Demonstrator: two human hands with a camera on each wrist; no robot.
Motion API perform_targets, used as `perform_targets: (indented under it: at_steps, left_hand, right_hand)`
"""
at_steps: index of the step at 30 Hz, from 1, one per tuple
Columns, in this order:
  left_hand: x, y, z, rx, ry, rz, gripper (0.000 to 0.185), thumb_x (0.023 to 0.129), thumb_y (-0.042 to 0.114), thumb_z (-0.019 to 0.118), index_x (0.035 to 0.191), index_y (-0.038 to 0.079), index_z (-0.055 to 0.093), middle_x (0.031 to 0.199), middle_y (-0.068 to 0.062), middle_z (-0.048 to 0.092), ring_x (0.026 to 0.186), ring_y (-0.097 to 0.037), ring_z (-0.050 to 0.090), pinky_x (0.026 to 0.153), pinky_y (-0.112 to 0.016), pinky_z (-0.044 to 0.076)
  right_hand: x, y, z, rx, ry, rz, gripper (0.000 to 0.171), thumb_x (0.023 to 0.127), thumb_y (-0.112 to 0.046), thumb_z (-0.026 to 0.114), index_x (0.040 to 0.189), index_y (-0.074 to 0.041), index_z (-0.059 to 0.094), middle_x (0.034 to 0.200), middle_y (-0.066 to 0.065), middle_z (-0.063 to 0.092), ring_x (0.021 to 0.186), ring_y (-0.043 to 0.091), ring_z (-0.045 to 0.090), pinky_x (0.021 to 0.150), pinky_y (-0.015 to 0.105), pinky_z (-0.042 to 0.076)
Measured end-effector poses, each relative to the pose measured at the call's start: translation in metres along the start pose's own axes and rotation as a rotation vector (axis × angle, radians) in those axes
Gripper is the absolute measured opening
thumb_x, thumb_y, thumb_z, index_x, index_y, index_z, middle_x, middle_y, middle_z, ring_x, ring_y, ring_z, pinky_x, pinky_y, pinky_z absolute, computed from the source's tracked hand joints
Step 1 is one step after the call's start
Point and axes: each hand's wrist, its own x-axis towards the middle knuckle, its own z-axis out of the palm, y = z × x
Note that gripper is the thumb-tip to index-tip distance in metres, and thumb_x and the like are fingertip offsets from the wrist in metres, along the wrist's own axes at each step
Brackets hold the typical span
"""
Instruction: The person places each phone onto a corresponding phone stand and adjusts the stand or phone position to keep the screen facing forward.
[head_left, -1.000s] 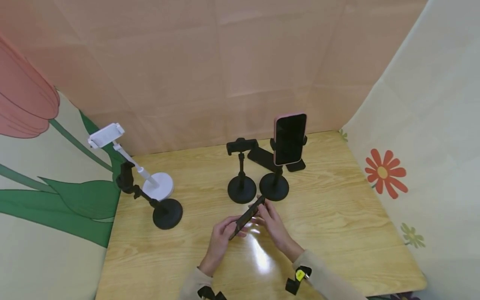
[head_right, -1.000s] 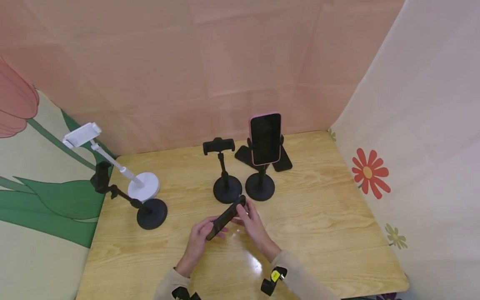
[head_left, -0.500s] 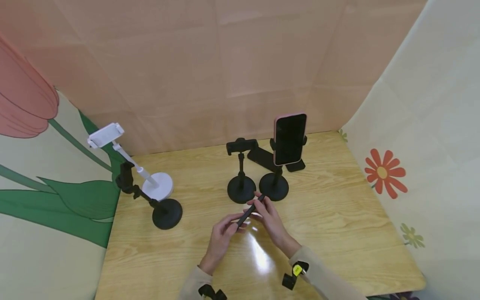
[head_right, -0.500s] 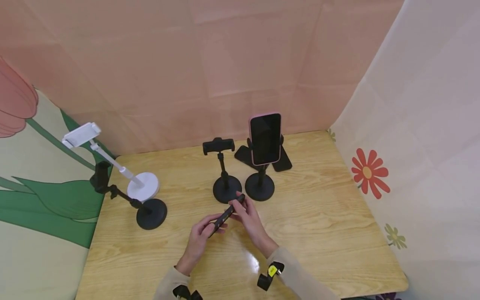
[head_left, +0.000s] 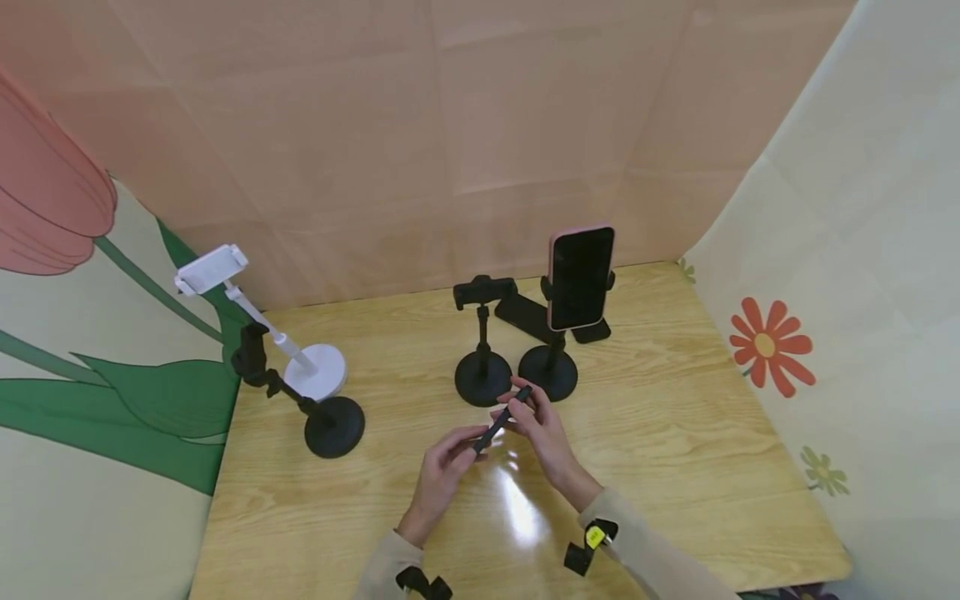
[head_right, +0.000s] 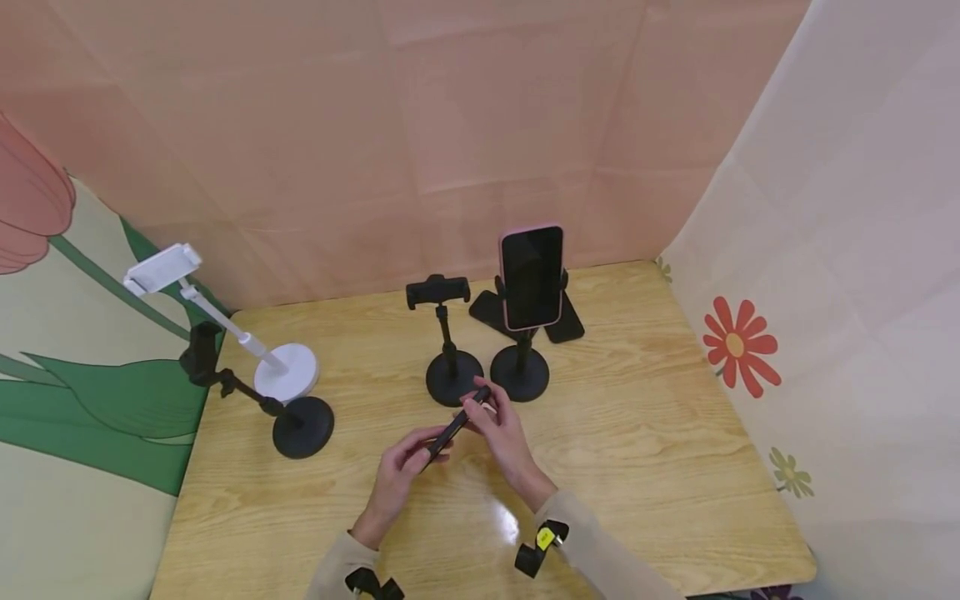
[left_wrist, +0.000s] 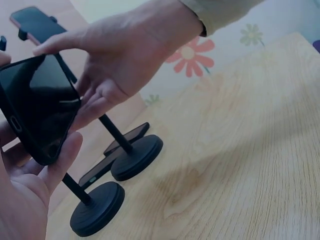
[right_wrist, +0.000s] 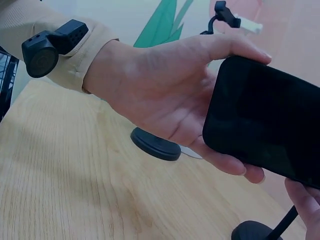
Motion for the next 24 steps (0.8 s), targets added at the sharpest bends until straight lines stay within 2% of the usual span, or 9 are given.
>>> perform_targets:
  at_steps: [3,7,9,14,20,24]
  left_hand:
    - [0.000,0.000,-0.001,0.017,0.000,-0.021,0.036,0.106,0.006,0.048,0.135,-0.013,0.058,0.134,-0.033,0.058,0.116,-0.015,0.067,0.100,-0.051,0.056]
    - [0.000,0.001,-0.001,0.029,0.004,-0.034,0.036,0.106,0.008,0.049,0.135,-0.011,0.058,0.134,-0.031,0.059,0.117,-0.015,0.066,0.101,-0.052,0.055]
    - [0.001,0.002,0.000,0.053,0.014,-0.039,0.035,0.106,0.009,0.051,0.135,-0.009,0.059,0.134,-0.029,0.060,0.117,-0.015,0.066,0.101,-0.046,0.057]
    - [0.002,0.004,0.001,0.108,0.043,-0.049,0.033,0.105,0.011,0.053,0.133,-0.004,0.064,0.134,-0.023,0.064,0.116,-0.014,0.065,0.097,-0.026,0.056]
    - [0.005,0.008,-0.001,0.133,0.062,-0.016,0.030,0.104,0.006,0.055,0.129,-0.008,0.065,0.129,-0.029,0.065,0.113,-0.016,0.067,0.094,-0.022,0.055]
    - [0.010,0.015,-0.004,0.135,0.092,0.034,0.029,0.102,0.002,0.055,0.125,-0.014,0.064,0.122,-0.038,0.064,0.113,-0.026,0.069,0.098,-0.027,0.056]
  right_hand:
    - [0.000,-0.001,-0.001,-0.001,0.005,-0.015,0.044,0.108,-0.012,0.051,0.148,0.002,0.039,0.126,0.031,0.057,0.103,0.027,0.074,0.092,0.036,0.061]
    - [0.001,-0.002,-0.002,0.010,0.001,-0.051,0.045,0.107,-0.009,0.051,0.147,0.006,0.037,0.124,0.028,0.058,0.100,0.021,0.075,0.091,0.035,0.062]
    - [0.002,-0.003,-0.003,0.022,-0.003,-0.079,0.046,0.107,-0.007,0.052,0.147,0.009,0.036,0.123,0.025,0.058,0.098,0.018,0.075,0.091,0.034,0.062]
    - [0.003,-0.005,-0.004,0.038,-0.014,-0.143,0.045,0.105,-0.003,0.053,0.146,0.009,0.039,0.121,0.023,0.059,0.100,0.020,0.075,0.090,0.031,0.061]
    - [0.006,-0.010,-0.006,0.066,-0.043,-0.242,0.053,0.101,0.004,0.056,0.146,0.018,0.032,0.122,0.032,0.057,0.103,0.027,0.074,0.094,0.033,0.060]
    - [0.008,-0.014,-0.009,0.039,-0.027,-0.265,0.055,0.099,0.007,0.057,0.146,0.019,0.031,0.122,0.034,0.055,0.102,0.021,0.074,0.095,0.031,0.059]
